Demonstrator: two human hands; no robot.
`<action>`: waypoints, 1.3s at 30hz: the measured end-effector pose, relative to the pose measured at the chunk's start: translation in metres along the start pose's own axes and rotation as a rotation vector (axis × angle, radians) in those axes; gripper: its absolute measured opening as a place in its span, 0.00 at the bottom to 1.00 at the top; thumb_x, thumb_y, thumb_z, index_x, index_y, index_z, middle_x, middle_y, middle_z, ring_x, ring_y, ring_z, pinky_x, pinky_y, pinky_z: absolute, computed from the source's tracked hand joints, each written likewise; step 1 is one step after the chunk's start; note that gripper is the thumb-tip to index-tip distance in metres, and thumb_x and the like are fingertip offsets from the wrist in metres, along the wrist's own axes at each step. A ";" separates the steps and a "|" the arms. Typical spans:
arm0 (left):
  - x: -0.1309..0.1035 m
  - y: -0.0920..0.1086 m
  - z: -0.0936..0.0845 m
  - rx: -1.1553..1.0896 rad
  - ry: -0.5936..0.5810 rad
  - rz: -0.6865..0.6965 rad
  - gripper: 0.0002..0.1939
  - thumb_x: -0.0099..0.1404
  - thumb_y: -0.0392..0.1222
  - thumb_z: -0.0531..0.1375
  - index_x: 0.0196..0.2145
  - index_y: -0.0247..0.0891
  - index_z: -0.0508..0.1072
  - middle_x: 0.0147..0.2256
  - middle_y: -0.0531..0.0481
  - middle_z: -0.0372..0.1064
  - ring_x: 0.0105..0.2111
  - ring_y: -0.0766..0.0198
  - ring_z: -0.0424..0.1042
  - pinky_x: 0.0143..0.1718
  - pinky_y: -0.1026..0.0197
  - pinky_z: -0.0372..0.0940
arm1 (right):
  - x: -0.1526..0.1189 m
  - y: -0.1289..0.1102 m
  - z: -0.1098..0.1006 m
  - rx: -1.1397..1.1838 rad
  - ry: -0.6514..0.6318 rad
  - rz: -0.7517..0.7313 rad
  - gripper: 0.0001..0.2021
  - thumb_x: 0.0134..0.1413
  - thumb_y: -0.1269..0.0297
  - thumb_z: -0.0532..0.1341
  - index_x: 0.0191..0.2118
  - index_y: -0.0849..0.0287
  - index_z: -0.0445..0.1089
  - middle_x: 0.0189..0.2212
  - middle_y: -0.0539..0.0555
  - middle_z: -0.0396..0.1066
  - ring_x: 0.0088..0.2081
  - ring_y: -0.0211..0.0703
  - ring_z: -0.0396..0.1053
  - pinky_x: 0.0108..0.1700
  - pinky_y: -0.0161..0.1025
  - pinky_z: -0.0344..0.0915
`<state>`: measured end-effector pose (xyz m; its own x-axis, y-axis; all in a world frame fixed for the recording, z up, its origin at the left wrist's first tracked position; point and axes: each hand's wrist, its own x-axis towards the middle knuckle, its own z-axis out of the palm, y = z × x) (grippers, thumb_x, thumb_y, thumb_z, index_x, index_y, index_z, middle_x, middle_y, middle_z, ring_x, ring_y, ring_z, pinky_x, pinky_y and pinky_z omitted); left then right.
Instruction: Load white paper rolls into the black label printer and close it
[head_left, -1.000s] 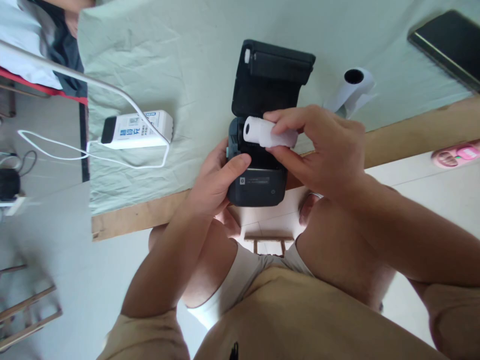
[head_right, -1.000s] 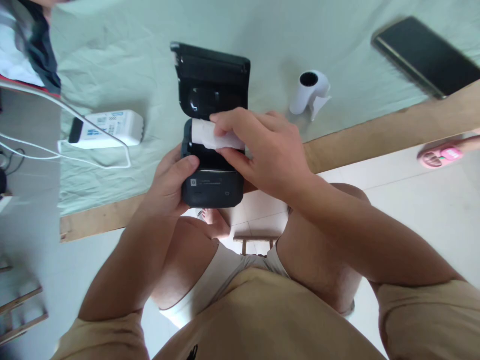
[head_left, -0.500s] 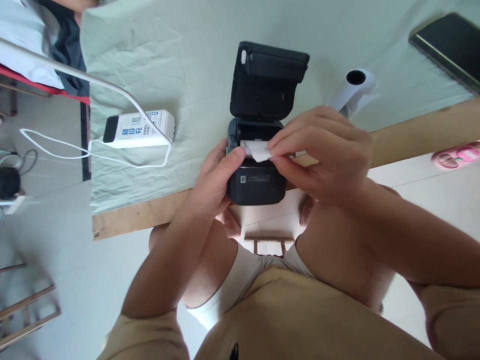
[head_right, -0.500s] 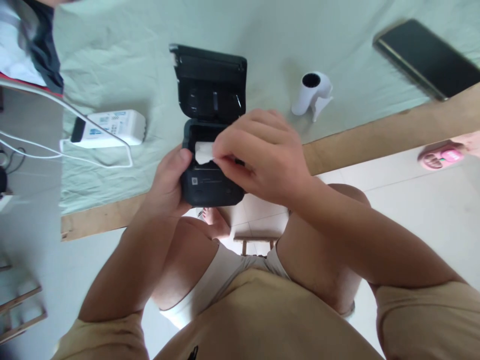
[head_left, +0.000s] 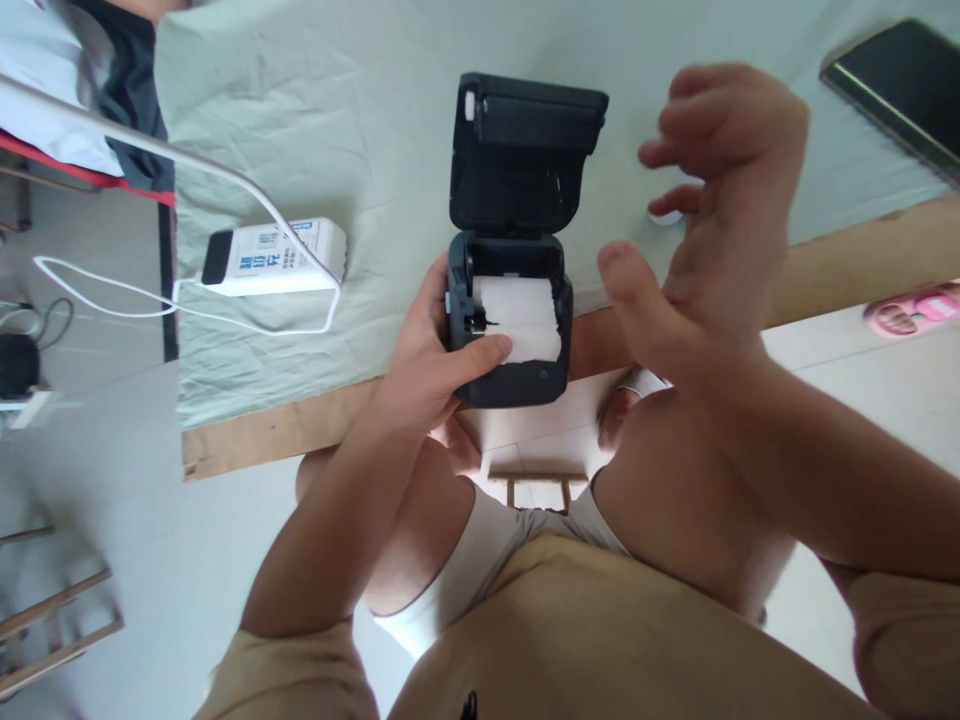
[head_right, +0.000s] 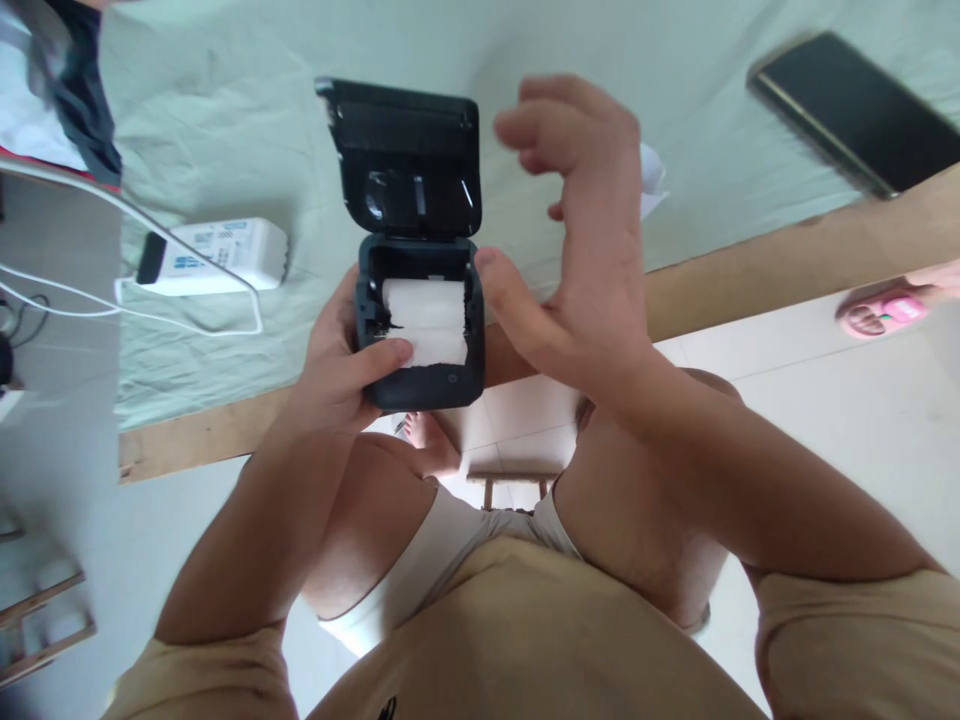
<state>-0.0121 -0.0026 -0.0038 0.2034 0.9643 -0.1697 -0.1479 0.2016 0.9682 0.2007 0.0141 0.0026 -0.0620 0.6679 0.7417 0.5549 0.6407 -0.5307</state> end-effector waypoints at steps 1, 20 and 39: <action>0.000 0.000 0.000 0.002 0.000 -0.003 0.36 0.52 0.42 0.74 0.57 0.45 0.70 0.49 0.45 0.76 0.50 0.47 0.77 0.47 0.52 0.75 | 0.000 0.004 0.000 -0.014 -0.039 0.012 0.25 0.61 0.57 0.60 0.63 0.45 0.61 0.65 0.56 0.63 0.62 0.58 0.68 0.53 0.56 0.72; 0.001 -0.005 -0.005 -0.026 -0.047 0.037 0.36 0.53 0.40 0.73 0.59 0.46 0.70 0.47 0.47 0.77 0.44 0.53 0.78 0.43 0.57 0.77 | -0.003 0.031 0.012 0.321 -0.043 0.091 0.24 0.63 0.42 0.57 0.61 0.38 0.58 0.53 0.49 0.73 0.55 0.50 0.73 0.47 0.48 0.68; 0.000 0.002 0.006 -0.132 -0.004 0.023 0.14 0.60 0.44 0.70 0.43 0.40 0.76 0.34 0.51 0.73 0.28 0.66 0.75 0.28 0.65 0.71 | -0.010 0.024 0.013 0.358 -0.610 0.247 0.32 0.61 0.43 0.62 0.66 0.46 0.55 0.59 0.54 0.69 0.45 0.43 0.75 0.45 0.41 0.76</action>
<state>-0.0070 -0.0030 -0.0011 0.2021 0.9684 -0.1465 -0.2788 0.2003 0.9392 0.2036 0.0279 -0.0228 -0.4772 0.8330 0.2801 0.3145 0.4595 -0.8306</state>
